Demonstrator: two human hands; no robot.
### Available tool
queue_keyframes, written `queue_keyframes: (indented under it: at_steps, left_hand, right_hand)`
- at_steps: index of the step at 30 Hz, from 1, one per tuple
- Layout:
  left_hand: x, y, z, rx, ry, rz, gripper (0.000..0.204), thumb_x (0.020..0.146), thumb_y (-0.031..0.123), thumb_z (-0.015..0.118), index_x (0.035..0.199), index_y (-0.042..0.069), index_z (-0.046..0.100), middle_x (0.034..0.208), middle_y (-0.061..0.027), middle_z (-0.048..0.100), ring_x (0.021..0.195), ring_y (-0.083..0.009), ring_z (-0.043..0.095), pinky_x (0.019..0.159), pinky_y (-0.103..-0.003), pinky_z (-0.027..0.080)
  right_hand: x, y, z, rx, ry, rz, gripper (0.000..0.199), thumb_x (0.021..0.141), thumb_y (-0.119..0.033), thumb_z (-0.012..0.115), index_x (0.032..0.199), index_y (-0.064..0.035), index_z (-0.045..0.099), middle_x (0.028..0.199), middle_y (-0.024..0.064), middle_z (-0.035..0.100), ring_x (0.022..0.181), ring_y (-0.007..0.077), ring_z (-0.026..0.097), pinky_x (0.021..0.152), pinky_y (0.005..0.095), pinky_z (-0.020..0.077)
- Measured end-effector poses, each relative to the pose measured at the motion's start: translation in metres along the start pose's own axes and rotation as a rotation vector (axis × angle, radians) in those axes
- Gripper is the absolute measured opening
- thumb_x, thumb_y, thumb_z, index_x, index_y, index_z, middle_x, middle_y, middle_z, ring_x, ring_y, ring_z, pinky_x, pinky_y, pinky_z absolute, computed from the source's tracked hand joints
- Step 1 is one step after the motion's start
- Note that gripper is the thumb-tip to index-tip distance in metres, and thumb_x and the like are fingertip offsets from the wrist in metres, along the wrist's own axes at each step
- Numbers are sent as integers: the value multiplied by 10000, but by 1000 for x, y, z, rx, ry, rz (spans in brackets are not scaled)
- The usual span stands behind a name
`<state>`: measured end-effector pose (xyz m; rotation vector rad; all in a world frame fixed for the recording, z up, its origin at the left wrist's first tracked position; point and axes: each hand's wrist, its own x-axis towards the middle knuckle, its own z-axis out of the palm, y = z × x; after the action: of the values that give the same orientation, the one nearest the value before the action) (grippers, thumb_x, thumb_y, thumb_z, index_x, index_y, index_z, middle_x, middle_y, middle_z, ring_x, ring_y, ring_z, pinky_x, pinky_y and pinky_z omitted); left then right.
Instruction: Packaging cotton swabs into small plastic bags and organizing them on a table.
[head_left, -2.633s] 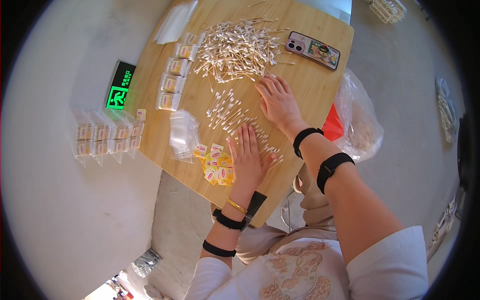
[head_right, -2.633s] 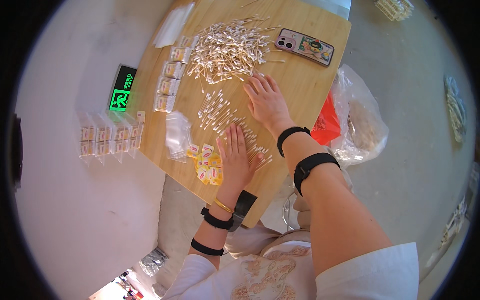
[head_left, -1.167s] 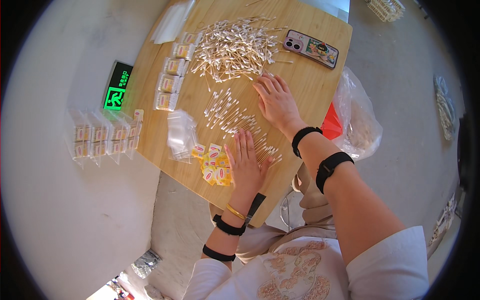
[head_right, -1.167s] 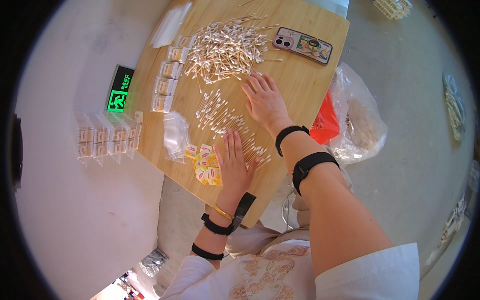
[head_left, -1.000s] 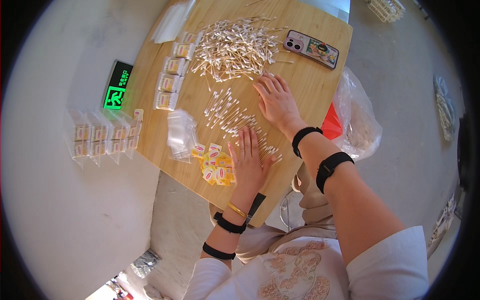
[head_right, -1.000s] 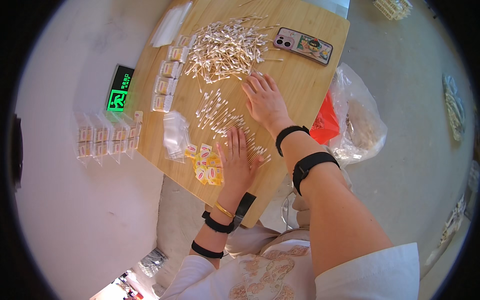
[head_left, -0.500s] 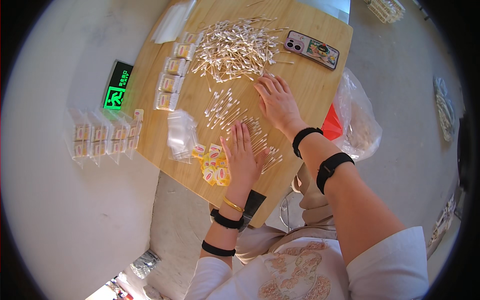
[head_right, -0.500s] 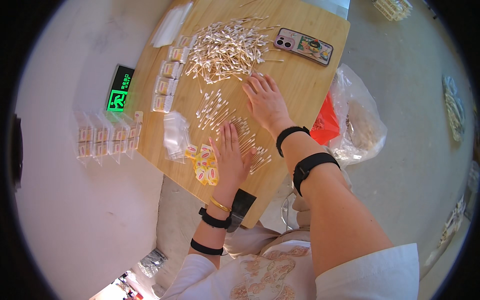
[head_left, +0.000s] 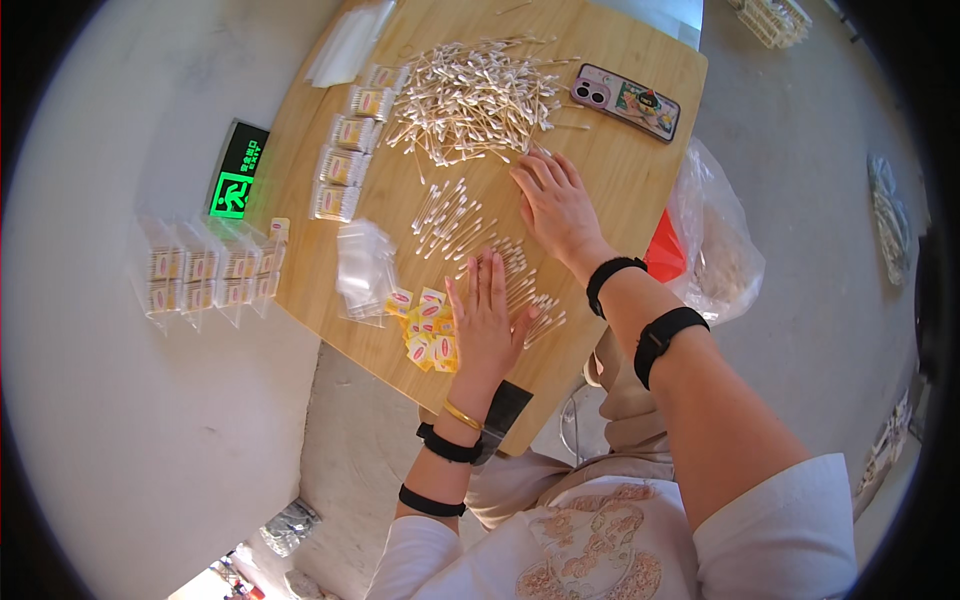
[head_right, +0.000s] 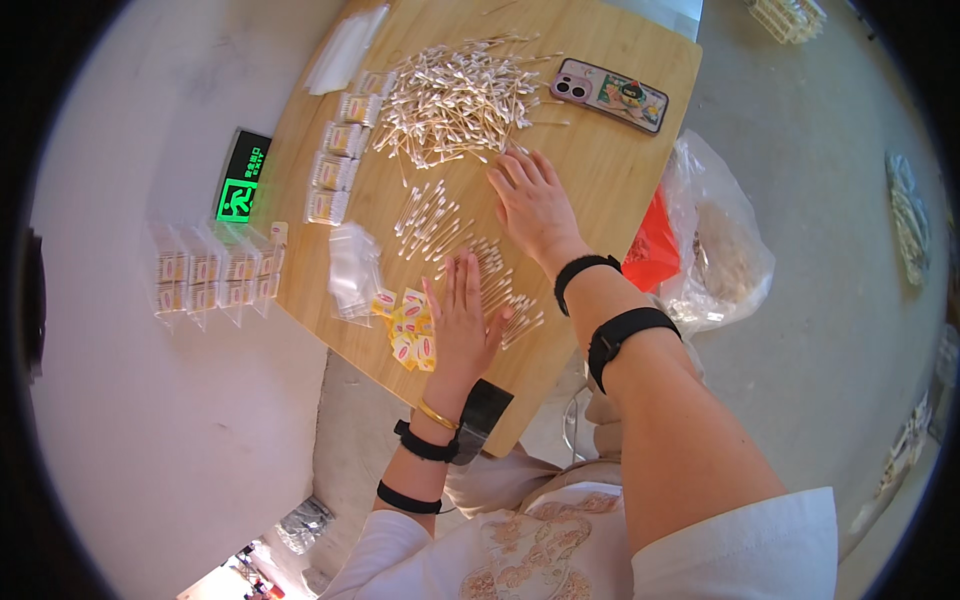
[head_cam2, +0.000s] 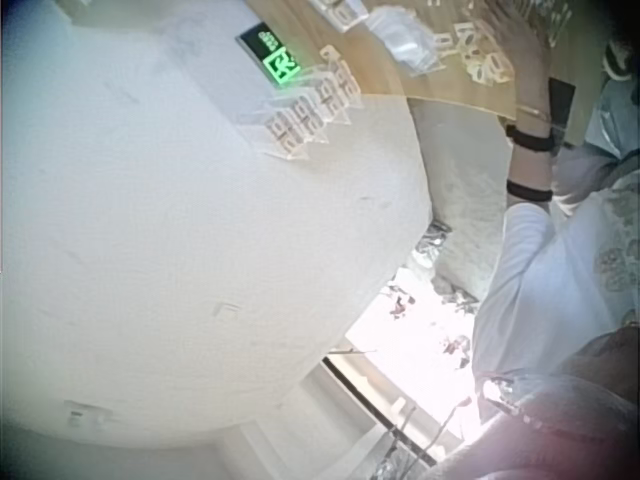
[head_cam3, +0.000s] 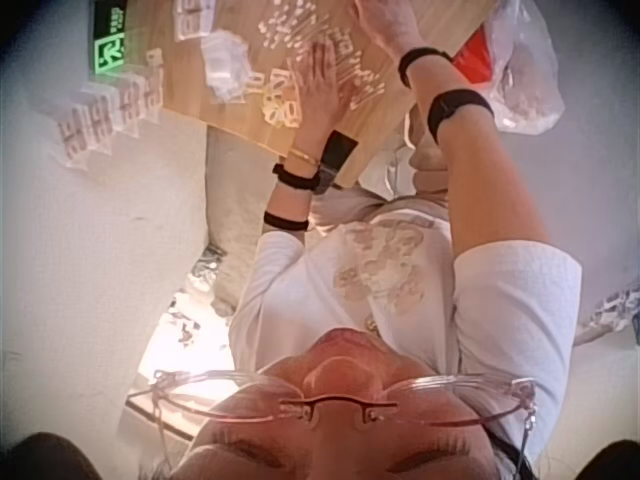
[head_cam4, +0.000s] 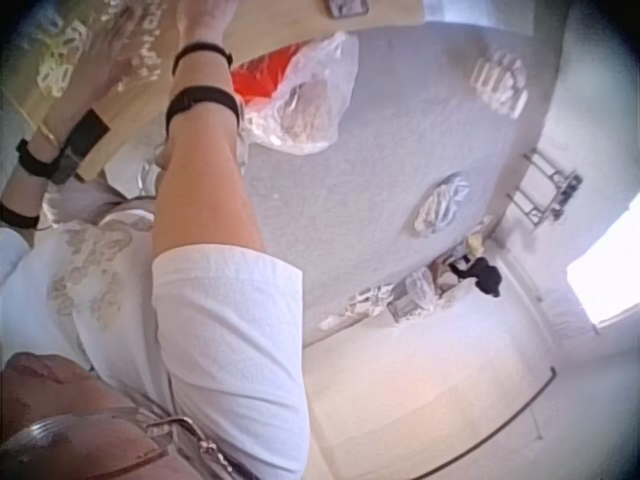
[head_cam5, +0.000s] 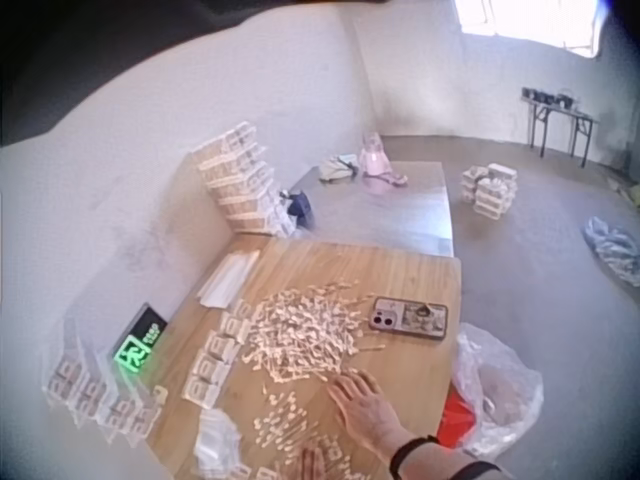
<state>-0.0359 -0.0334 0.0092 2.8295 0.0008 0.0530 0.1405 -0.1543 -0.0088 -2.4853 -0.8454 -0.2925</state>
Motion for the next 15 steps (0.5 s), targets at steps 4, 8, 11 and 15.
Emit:
queue_keyframes:
  at_steps: [4,8,11,15]
  left_hand:
    - [3,0,-1,31,8,-10,809,1006,555,379,1564,8,171,1621,-175,232,1511,-369,169,1181,-628,19]
    - [12,-2,-1,60,12,-22,821,1006,562,366,1556,-17,182,1628,-182,205,1518,-355,147,1186,-617,11]
    - [12,-3,2,88,-37,-49,822,1006,564,358,1554,-25,187,1633,-183,188,1522,-348,136,1188,-609,0]
    - [14,-2,0,128,-14,-66,824,1007,554,363,1558,-26,169,1637,-185,174,1525,-343,122,1190,-604,-6]
  right_hand:
    - [-1,-1,-1,-8,-5,-3,385,872,-149,611,1251,-93,573,1349,76,521,1368,248,409,1181,430,278]
    - [-1,0,0,-1,-3,-3,383,873,-149,609,1251,-94,573,1353,77,519,1370,248,408,1182,431,277]
    - [0,-1,1,-2,5,-8,379,875,-151,608,1248,-92,573,1352,79,521,1374,249,404,1182,432,276]
    - [-1,1,1,1,-10,2,388,875,-152,608,1256,-90,572,1349,83,526,1382,250,398,1181,435,276]
